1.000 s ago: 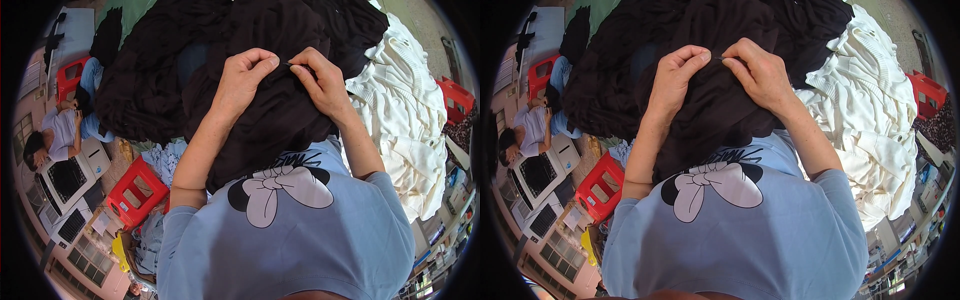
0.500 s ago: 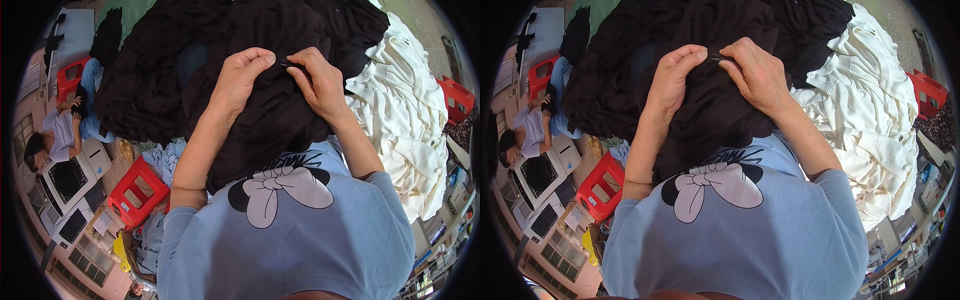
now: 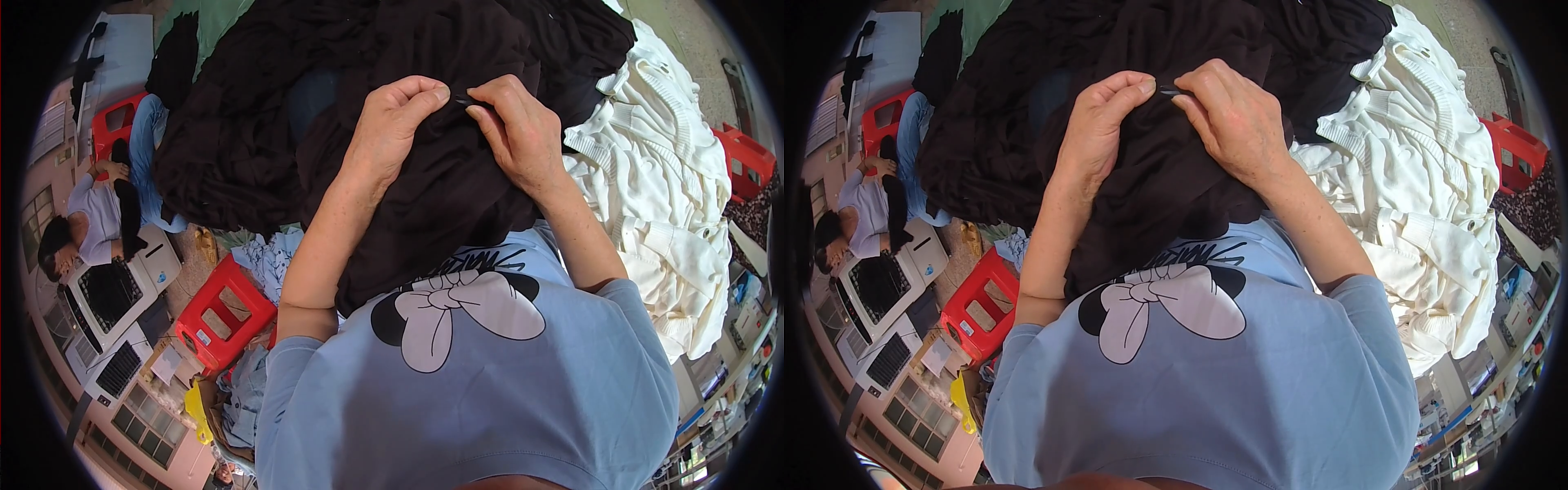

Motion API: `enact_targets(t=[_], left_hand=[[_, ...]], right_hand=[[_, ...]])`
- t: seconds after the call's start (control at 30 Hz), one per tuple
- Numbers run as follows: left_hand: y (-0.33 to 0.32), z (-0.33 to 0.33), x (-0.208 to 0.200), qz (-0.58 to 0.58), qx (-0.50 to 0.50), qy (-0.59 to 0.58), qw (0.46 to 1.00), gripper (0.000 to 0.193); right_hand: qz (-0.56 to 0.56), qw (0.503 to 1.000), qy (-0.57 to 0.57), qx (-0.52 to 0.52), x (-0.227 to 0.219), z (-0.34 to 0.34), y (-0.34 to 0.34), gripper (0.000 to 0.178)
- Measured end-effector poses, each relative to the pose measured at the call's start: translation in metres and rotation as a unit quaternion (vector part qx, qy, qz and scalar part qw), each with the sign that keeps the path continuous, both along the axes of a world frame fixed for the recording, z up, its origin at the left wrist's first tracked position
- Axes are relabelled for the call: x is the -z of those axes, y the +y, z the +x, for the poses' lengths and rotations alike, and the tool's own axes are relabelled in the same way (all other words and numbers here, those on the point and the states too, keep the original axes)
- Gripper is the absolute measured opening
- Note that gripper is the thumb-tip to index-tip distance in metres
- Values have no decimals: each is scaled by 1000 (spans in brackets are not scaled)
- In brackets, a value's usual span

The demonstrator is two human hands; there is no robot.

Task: Inspecting black garments and buttoning them in a textile workshop environment.

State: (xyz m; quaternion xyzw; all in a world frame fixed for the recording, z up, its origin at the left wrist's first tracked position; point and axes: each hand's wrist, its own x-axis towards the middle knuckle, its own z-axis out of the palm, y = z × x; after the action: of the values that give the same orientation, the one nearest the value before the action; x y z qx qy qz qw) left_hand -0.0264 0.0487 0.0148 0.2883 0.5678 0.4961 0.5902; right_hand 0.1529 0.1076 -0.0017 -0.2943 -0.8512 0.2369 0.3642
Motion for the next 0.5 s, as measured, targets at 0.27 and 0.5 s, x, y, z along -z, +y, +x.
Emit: enact_targets(t=[0.27, 0.5], left_hand=[[0, 0, 2, -5, -11, 7, 1000, 14], [0, -2, 3, -2, -12, -3, 1000, 13]], right_hand=[[-159, 983, 73, 53, 9, 10, 8, 17], [-153, 988, 34, 5, -5, 1, 2, 26]])
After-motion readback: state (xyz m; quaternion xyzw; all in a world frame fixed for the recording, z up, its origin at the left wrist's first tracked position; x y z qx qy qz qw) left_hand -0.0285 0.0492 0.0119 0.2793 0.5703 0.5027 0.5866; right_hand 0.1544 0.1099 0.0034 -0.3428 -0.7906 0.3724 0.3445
